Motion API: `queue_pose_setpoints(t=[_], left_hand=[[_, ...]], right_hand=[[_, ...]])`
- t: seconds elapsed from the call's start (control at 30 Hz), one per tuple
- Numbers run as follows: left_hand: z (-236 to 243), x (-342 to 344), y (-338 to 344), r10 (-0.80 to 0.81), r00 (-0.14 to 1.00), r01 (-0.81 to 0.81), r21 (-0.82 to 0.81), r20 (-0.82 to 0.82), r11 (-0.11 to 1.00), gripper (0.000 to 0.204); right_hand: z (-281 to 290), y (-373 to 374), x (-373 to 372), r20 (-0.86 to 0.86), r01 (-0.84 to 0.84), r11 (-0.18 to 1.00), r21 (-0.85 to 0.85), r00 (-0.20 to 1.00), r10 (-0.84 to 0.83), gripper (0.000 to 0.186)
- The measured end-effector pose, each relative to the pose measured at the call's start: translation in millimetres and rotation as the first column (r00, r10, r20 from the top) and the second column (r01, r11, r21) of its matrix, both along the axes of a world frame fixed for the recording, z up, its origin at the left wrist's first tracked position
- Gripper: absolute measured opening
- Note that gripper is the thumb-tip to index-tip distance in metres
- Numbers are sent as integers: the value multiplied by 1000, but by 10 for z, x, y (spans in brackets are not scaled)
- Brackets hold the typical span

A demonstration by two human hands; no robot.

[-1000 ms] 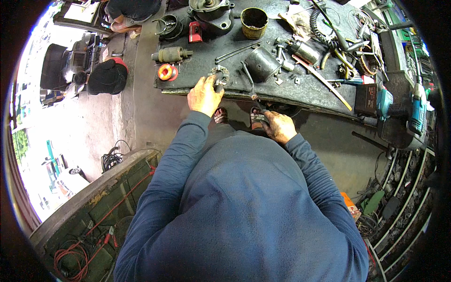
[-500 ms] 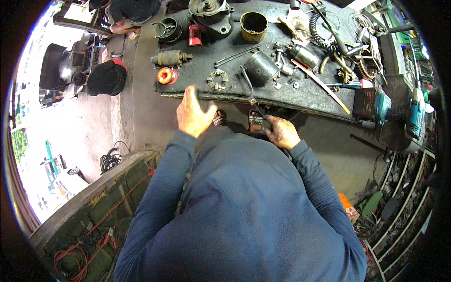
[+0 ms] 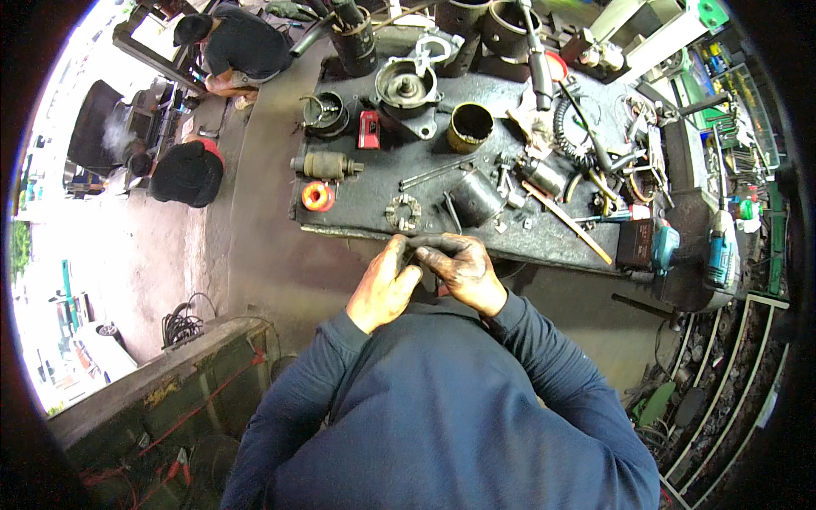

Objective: The person repeatedly uses a hammer and a small metal tool to tap and adjust a circular mechanical component on a cluttered workbench. They occasionally pause to reposition the part or switch tools, continuing the same tapping motion throughout the clip.

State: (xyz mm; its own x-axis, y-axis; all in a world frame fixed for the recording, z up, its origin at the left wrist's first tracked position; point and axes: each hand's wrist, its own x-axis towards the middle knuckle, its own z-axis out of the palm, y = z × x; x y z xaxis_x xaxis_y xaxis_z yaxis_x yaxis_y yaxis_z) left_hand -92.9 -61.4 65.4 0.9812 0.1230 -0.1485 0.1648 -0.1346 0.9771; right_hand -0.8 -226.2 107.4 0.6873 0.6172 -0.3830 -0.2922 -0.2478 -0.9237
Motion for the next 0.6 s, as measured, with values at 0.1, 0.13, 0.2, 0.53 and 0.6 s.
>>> queue_pose_setpoints(t=[0.1, 0.13, 0.2, 0.53, 0.6], left_hand=[[161, 49, 33, 108, 975, -169, -329, -193, 929, 8], [233, 88, 54, 159, 978, -186, -223, -131, 957, 4], [201, 83, 130, 202, 977, -208, -98, -69, 973, 3], [149, 189, 158, 349, 937, -350, 28, 19, 936, 10], [310, 397, 164, 244, 948, -300, 320, 204, 899, 12]], right_hand=[[-250, -62, 86, 29, 176, 981, 80, 983, -179, 20], [-262, -84, 160, 92, 192, 979, 62, 976, -197, 19], [-353, -77, 369, 517, 304, 953, -9, 817, -255, 22], [-266, -249, 1066, 838, 409, 862, -300, 545, 34, 33], [-261, -361, 966, 792, 370, 871, -324, 610, 35, 36]])
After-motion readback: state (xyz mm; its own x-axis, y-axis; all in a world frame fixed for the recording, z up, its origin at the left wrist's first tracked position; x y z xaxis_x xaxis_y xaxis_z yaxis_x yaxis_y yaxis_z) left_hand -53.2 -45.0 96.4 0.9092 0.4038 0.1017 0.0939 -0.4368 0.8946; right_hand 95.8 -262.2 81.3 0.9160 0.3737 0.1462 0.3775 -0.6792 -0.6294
